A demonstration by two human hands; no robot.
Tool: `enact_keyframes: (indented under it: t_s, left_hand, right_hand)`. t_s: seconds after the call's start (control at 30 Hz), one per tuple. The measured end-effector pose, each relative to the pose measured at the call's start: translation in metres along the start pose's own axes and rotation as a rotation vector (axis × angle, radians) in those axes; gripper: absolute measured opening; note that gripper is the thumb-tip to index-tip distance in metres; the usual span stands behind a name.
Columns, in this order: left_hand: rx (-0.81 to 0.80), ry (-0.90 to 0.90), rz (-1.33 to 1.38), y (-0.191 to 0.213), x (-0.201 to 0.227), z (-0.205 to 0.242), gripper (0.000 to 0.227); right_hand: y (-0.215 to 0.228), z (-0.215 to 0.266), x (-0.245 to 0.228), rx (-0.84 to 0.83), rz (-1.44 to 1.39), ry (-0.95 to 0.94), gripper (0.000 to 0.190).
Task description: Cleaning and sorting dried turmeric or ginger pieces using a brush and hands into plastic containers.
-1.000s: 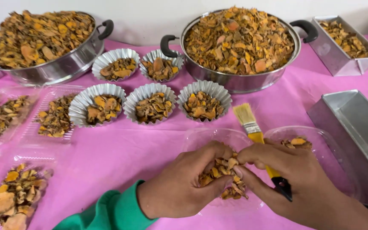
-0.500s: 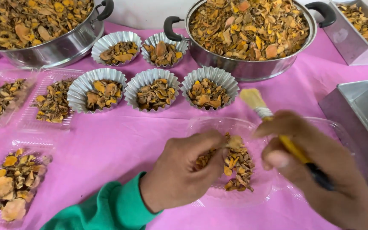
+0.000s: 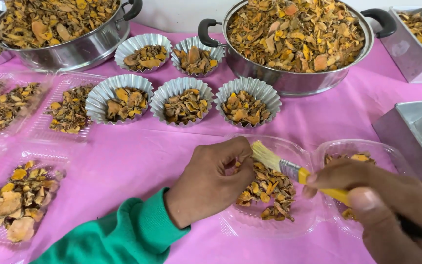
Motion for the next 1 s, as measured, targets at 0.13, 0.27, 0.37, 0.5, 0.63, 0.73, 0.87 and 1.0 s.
enact_keyframes:
  t_s: [0.13,0.27,0.37,0.5,0.63,0.73,0.87,1.0]
  left_hand:
    - [0.012,0.007,0.008,-0.002,-0.003,0.000,0.019]
    - [-0.006,0.007,0.008,-0.002,-0.004,-0.001,0.018]
    - [-0.018,0.062,-0.011,-0.004,-0.010,-0.002,0.028]
    - [-0.024,0.005,-0.002,-0.007,-0.006,-0.002,0.018]
    - [-0.051,-0.022,-0.003,-0.008,0.003,0.002,0.013]
    - [-0.083,-0.059,-0.071,-0.010,0.003,0.003,0.012]
    - [-0.082,-0.154,-0.103,-0.010,0.011,0.008,0.017]
    - [-0.077,-0.205,-0.184,-0.011,0.013,0.009,0.015]
  right_hand:
    - [0.005,-0.003,-0.006,-0.090,0.201,0.086,0.055]
    - [-0.006,0.007,0.114,-0.741,-0.437,-0.055,0.045]
    - [0.000,-0.001,0.002,-0.298,0.134,0.212,0.035]
    - [0.005,-0.006,0.001,-0.219,0.202,0.056,0.035]
    - [0.012,0.016,0.036,0.001,-0.287,0.154,0.031]
    - [0.009,-0.002,0.013,-0.178,-0.145,0.170,0.029]
    - [0.015,0.002,0.050,-0.010,0.116,0.014,0.026]
    - [0.017,0.003,0.051,0.001,-0.022,0.145,0.029]
Point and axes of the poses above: each hand's wrist, its own z-axis away from the middle knuckle, its own y-axis out of the back of the hand, x = y × z, the point moved 6 cm from there along -z, towards the middle knuckle, and after that the axes turned 14 degrees about y, right-handed, at the moved point
